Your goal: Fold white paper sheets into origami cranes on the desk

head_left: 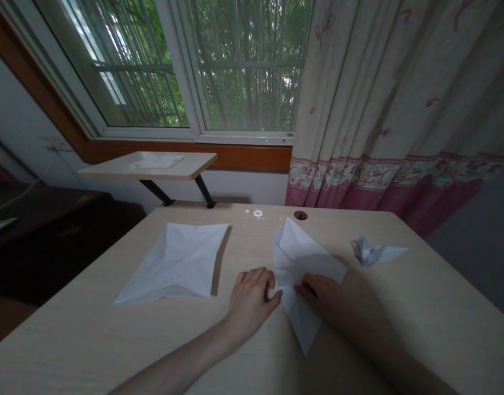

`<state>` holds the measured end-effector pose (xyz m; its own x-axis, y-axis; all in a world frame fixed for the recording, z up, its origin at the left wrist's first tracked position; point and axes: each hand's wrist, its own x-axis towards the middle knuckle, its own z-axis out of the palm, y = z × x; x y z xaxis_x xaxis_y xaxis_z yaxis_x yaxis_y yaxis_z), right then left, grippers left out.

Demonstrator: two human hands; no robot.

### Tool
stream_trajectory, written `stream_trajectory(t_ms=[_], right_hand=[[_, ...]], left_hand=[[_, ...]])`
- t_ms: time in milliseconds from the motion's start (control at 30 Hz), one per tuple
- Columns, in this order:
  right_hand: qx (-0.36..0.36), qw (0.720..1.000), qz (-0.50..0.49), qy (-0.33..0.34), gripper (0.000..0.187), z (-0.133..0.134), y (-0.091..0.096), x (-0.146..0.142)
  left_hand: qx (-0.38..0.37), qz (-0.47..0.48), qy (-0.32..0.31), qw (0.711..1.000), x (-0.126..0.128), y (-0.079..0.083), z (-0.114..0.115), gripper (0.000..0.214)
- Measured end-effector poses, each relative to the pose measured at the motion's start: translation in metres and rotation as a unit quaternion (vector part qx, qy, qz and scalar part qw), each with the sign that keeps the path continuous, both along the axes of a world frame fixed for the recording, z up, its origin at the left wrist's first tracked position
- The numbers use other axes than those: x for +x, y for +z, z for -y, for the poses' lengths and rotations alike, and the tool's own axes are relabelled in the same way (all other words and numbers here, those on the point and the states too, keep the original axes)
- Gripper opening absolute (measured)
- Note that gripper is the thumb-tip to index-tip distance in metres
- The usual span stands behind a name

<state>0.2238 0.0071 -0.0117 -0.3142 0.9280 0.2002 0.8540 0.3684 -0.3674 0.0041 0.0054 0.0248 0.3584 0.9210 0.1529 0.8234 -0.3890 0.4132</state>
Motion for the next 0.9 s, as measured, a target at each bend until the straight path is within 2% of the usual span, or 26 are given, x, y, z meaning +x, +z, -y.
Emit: stream_trajectory(t_ms=[367,667,800,900], right_hand=[[0.000,1.000,-0.019,-0.007,0.022,0.000,-0.005,0.001],[-0.012,1.000,-0.023,-0.007,0.024,0.001,-0.006,0.003],[-0.018,0.999,-0.028,-0.006,0.023,0.000,-0.007,0.004],[-0.030,0.999,-0.033,-0.004,0.024,-0.001,-0.007,0.005]], left_hand=[[0.000,0.011,-0.013,1.000,-0.002,-0.007,0.002,0.025],[-0.018,0.010,-0.027,0.999,-0.002,-0.002,0.004,0.041],[-0.017,0.013,-0.023,1.000,0.000,-0.001,0.009,0.050],[0.003,0.022,-0.015,1.000,0.002,-0.002,0.013,0.065]])
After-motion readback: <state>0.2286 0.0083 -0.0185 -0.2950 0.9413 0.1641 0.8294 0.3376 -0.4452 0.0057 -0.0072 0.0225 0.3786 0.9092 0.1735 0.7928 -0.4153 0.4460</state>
